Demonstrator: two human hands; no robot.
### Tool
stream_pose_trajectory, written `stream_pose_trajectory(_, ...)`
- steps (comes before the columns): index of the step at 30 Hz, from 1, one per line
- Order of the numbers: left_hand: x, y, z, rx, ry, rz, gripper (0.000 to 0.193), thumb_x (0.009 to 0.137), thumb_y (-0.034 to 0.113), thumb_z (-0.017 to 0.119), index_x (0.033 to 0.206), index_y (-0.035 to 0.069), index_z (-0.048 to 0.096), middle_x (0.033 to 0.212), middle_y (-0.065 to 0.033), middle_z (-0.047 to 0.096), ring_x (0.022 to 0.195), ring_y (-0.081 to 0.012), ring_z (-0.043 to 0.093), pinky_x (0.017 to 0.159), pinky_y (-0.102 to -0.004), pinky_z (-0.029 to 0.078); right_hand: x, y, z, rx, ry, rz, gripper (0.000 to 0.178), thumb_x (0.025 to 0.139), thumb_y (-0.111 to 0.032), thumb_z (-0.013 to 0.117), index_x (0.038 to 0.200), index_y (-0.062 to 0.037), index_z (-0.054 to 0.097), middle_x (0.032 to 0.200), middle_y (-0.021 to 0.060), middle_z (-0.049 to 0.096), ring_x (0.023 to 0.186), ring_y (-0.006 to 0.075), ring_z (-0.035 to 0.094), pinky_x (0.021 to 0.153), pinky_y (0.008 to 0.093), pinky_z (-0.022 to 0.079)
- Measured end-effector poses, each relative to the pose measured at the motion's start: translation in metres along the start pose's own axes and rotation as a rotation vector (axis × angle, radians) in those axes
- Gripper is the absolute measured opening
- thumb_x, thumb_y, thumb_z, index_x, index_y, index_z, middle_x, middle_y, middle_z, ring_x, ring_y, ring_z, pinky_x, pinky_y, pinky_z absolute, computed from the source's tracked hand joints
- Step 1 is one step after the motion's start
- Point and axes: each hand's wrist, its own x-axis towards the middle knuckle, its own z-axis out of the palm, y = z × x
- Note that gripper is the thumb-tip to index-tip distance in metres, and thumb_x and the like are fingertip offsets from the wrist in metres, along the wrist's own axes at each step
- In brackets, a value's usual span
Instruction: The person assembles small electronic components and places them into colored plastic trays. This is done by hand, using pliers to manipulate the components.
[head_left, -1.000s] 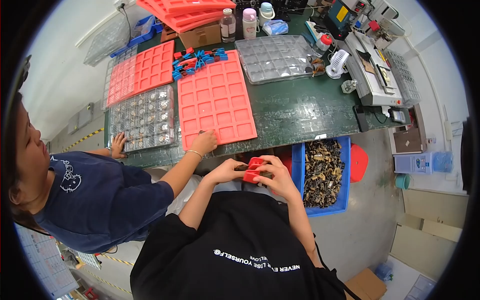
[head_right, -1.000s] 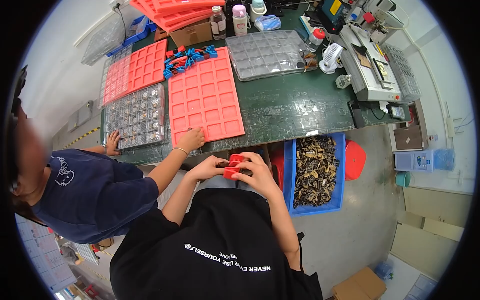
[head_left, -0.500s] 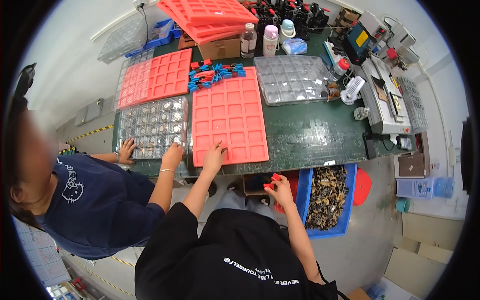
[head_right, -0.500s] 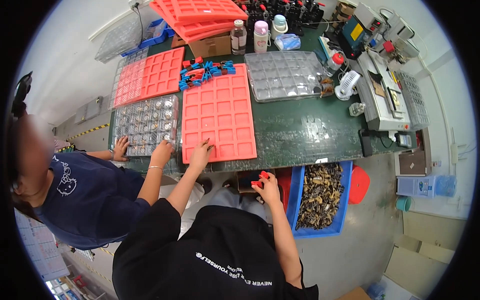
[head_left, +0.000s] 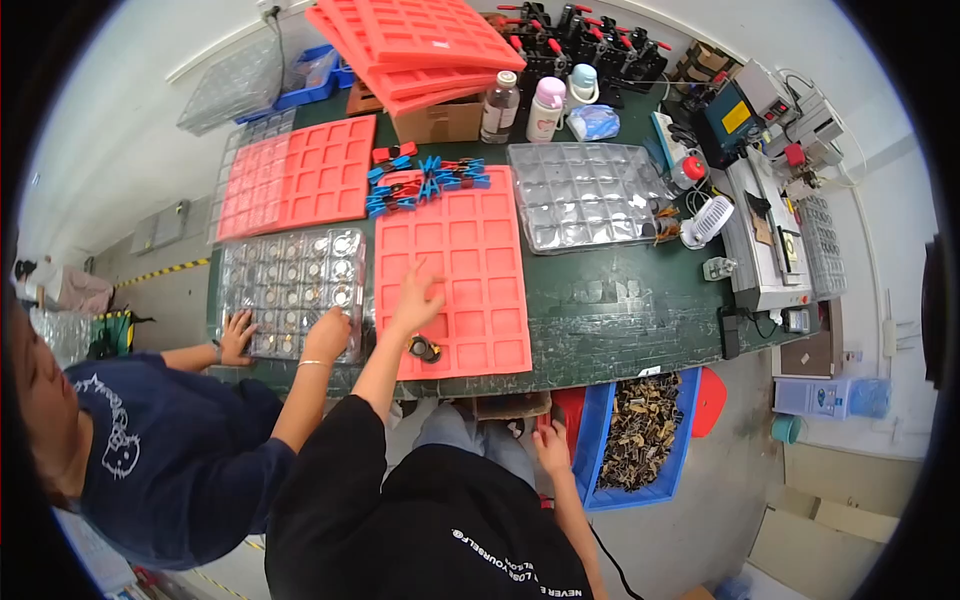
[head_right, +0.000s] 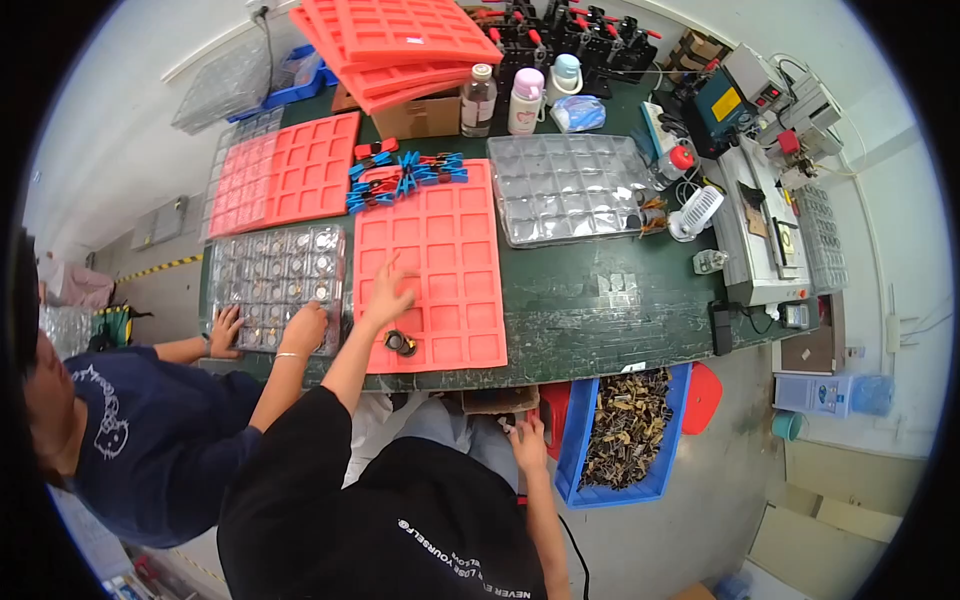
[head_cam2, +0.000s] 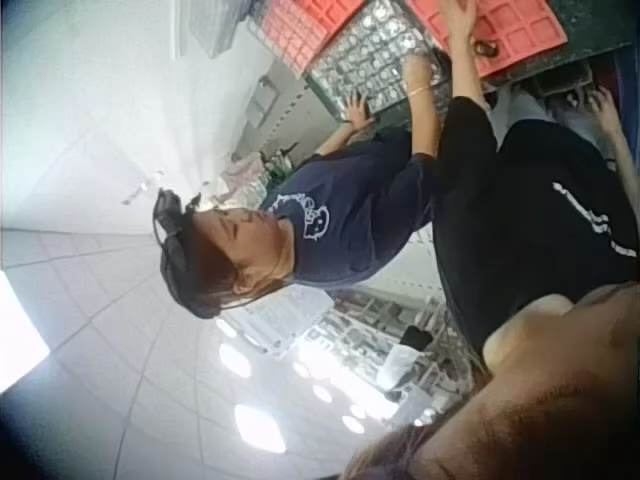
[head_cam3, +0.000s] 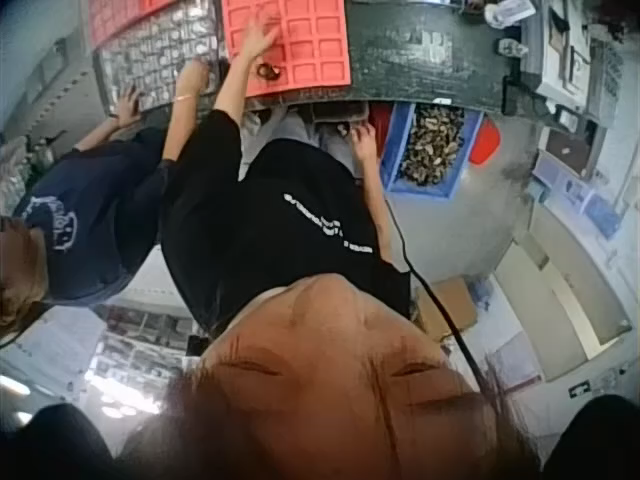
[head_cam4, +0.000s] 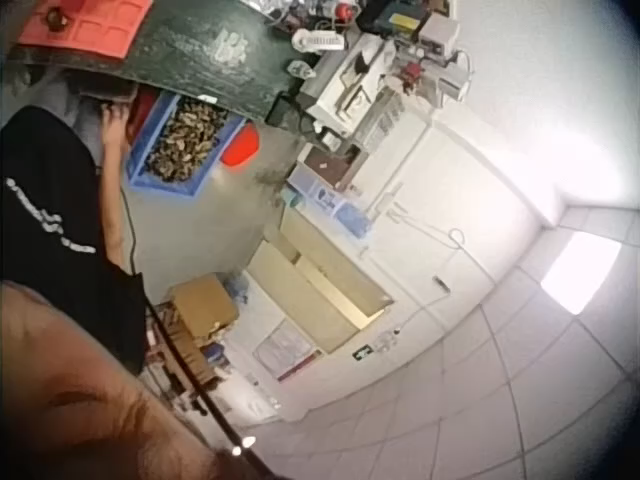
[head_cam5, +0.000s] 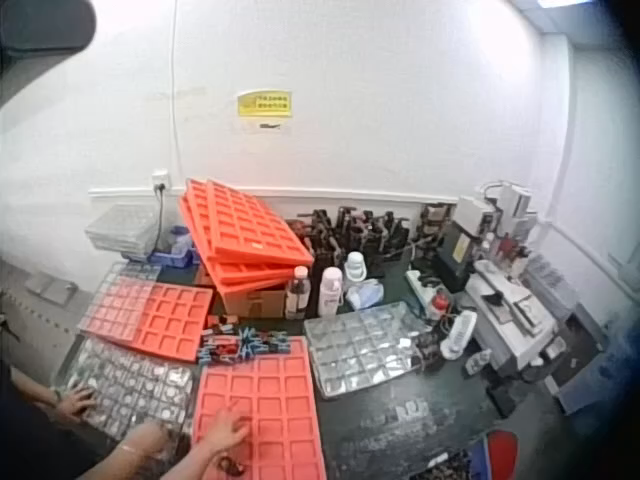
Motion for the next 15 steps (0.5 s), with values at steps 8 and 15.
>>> stream_pose_trajectory(8, 0.181, -0.076, -0.026, 0.425, 0.041, -0.194, 0.041, 0.072, 0.020, 0.066, 0.109, 0.006, 0.056, 0.112, -0.0195, 0.057, 0.104, -0.0334, 0.055, 0.083, -0.0405, 0.049, -0.087, 0.044, 0.017, 0.108, 0.146, 0.245, 0.025, 0.084, -0.022, 0.061, 0.102, -0.0042, 0.063, 0.116, 0.0212, 0.051, 0.105, 0.0353, 0.052, 0.089, 0.0399, 0.045)
stream_pose_trajectory(15, 0.196, -0.101, -0.043, 0.788, -0.171, -0.276, 0.085, 0.063, 0.025, 0.078, 0.135, 0.012, 0.034, 0.129, -0.0064, 0.047, 0.119, -0.0245, 0.045, 0.093, -0.0493, 0.041, -0.149, 0.060, 0.030, 0.071, 0.165, 0.421, 0.025, 0.086, -0.026, 0.058, 0.103, -0.0077, 0.063, 0.105, 0.0201, 0.055, 0.091, 0.0331, 0.059, 0.081, 0.0388, 0.049)
